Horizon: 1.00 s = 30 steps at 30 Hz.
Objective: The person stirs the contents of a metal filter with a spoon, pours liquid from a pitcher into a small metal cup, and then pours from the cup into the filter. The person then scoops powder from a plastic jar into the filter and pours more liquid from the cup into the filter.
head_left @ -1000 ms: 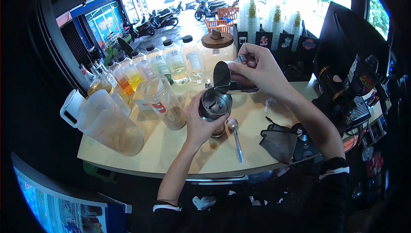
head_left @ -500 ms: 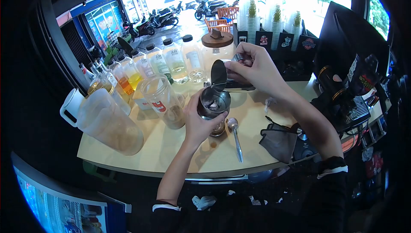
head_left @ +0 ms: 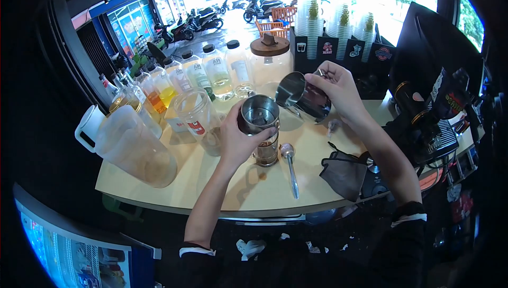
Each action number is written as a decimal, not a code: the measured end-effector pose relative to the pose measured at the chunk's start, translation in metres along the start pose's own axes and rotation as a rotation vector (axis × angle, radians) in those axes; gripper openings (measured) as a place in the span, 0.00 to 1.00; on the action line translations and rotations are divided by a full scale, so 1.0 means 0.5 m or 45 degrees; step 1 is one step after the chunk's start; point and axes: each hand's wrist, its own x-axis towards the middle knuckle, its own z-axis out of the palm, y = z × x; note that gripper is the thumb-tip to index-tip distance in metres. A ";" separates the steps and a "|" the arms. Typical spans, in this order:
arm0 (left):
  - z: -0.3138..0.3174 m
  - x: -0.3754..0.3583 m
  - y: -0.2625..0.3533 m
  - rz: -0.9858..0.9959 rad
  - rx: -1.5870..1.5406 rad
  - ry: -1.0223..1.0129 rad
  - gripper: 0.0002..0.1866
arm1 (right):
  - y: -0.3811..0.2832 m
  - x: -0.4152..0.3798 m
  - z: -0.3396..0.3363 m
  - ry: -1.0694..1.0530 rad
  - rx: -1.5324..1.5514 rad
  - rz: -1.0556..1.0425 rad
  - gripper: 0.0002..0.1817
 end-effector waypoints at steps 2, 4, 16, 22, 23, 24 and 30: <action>-0.013 0.004 0.025 -0.128 0.038 -0.130 0.42 | 0.035 -0.002 -0.021 0.020 0.023 -0.005 0.11; -0.017 0.007 0.026 -0.157 0.007 -0.137 0.42 | 0.066 -0.011 -0.034 0.039 0.047 -0.009 0.11; -0.002 -0.014 -0.045 -0.113 0.034 -0.078 0.42 | 0.270 -0.084 -0.069 0.306 0.301 0.230 0.09; -0.001 -0.020 -0.031 -0.157 0.004 -0.079 0.42 | 0.314 -0.096 -0.065 0.354 0.407 0.239 0.10; -0.001 -0.020 -0.031 -0.160 -0.005 -0.080 0.41 | 0.307 -0.099 -0.057 0.370 0.433 0.249 0.10; -0.001 -0.020 -0.028 -0.159 -0.004 -0.078 0.41 | 0.303 -0.102 -0.052 0.387 0.460 0.258 0.11; -0.001 -0.026 -0.008 -0.193 0.110 -0.053 0.43 | 0.360 -0.100 -0.064 0.386 0.373 0.260 0.11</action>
